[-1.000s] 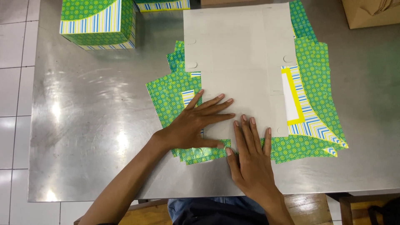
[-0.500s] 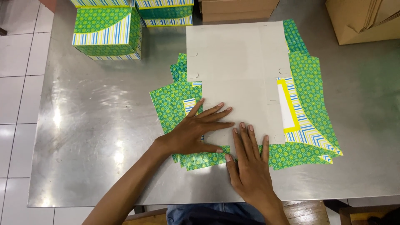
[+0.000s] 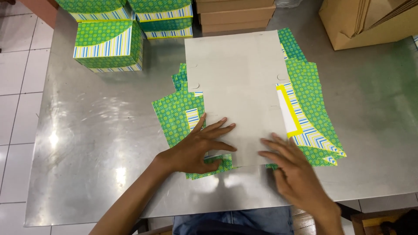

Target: The person folds a flat patterned cardboard sheet into a small rectangular box, tucks the flaps to secure the shape, and places the finished box on a stack. They then pick up another flat sheet and begin folding it in the same manner.

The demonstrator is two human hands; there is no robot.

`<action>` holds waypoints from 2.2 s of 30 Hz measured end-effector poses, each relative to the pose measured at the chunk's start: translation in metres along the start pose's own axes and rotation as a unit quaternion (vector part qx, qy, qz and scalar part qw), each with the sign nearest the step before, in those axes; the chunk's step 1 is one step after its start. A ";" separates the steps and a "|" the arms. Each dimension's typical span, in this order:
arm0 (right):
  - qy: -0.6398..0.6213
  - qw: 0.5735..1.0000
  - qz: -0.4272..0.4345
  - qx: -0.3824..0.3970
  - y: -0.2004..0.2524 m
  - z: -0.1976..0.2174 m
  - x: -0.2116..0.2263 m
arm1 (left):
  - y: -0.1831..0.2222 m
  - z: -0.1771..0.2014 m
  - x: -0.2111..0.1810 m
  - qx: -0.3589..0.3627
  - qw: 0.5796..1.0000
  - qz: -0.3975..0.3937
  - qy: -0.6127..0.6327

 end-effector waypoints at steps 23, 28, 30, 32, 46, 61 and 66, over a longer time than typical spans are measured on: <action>-0.171 0.960 -0.140 -0.171 0.016 0.053 -0.061 | 0.005 0.013 0.022 -0.056 0.990 0.045 0.124; -0.136 0.946 -0.185 -0.230 0.015 0.050 -0.058 | 0.005 0.011 0.022 -0.146 0.985 0.087 0.007; -0.123 0.940 -0.196 -0.249 0.014 0.047 -0.055 | 0.006 0.015 0.016 -0.200 0.973 0.097 -0.060; -0.038 0.945 -0.183 -0.268 0.016 0.048 -0.045 | 0.006 0.013 0.013 -0.190 0.964 0.141 -0.120; 0.056 0.978 -0.045 -0.197 0.006 0.021 -0.002 | 0.004 0.014 -0.011 -0.214 0.954 0.150 -0.144; 0.118 0.987 -0.078 -0.073 0.008 -0.013 -0.002 | -0.023 -0.038 -0.054 0.002 0.947 -0.001 -0.321; 0.132 0.987 -0.073 -0.051 0.005 -0.016 -0.002 | -0.024 -0.052 -0.053 0.071 0.950 -0.039 -0.301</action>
Point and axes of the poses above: each hand's wrist, its own y-axis away from the middle knuckle, its own z-axis out of the back of the hand, x = y × z, the point moved 10 cm from there along -y, towards the middle knuckle, and after that the axes turned 10 degrees about -y, right-handed, at the moved point
